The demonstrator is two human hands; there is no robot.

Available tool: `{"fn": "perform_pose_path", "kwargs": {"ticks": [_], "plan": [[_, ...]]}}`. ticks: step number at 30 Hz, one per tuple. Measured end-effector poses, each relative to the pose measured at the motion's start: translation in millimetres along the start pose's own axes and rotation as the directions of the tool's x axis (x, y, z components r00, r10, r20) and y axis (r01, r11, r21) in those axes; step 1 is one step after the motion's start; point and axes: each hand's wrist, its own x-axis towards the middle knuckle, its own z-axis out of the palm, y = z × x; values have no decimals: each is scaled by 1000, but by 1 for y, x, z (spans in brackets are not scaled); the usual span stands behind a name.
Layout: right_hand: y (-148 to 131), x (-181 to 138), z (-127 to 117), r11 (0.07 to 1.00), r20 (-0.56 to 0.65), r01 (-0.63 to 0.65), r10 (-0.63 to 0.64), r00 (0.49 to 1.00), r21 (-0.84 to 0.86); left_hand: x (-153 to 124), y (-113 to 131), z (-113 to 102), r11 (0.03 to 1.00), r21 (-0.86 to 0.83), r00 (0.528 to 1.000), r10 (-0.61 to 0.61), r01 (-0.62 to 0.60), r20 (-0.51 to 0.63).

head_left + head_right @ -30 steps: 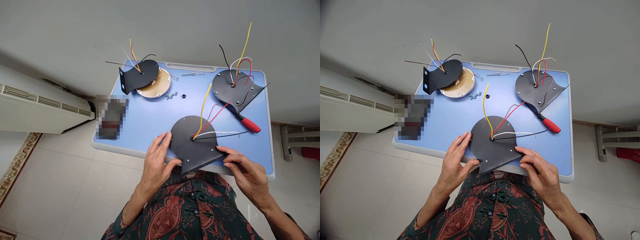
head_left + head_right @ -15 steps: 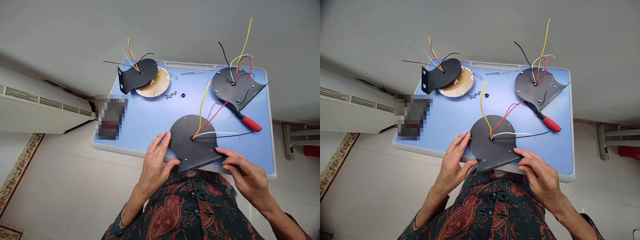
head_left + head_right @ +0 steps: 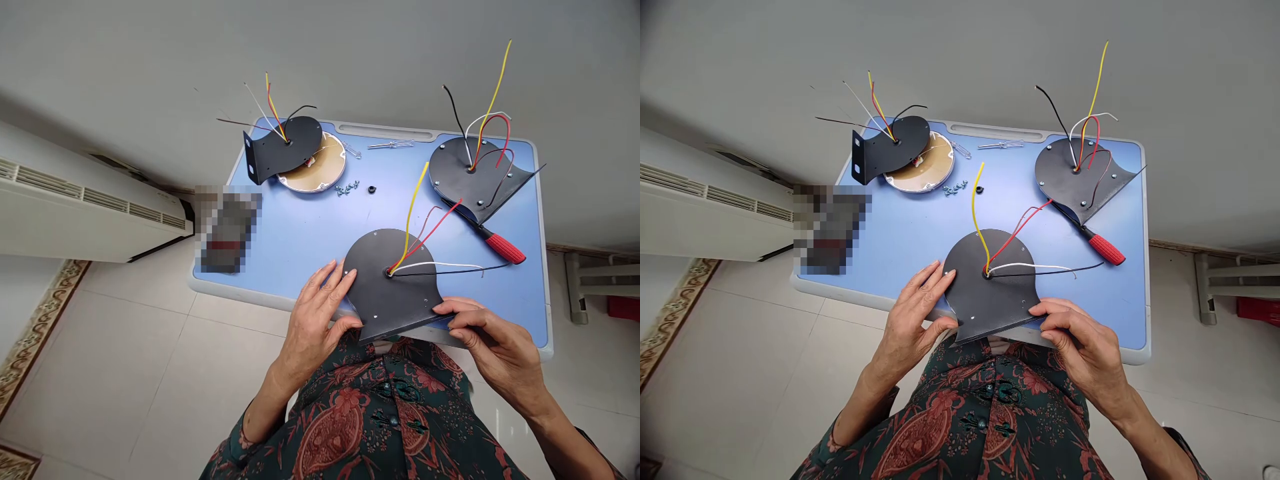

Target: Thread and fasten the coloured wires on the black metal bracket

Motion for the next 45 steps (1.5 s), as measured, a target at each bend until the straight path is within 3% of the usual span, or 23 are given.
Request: {"fn": "perform_pose_path", "kwargs": {"ticks": [12, 18, 24, 35, 41, 45], "plan": [[14, 3, -7, 993, 93, 81, -89, 992, 87, -1, -4, 7, 1000, 3, 997, 17, -17, -77], [25, 12, -22, 998, 170, -6, -4, 986, 60, 2, -3, 3, 1000, 12, 999, 18, -17, -43], [31, 29, -31, 999, 149, -13, 18, 989, -36, 10, -5, 5, 998, 61, 999, -30, 32, -24], [34, 33, -28, 997, 76, 39, -35, 996, -60, 58, -21, -6, 994, -98, 991, -36, 49, 129], [39, 42, -30, 989, 67, 86, -78, 995, -118, 90, -32, -8, 959, -242, 973, -96, 147, 208], [38, 50, -32, 985, 72, 139, -132, 989, -105, 115, -31, -12, 872, -411, 951, -167, 266, 262]]}}
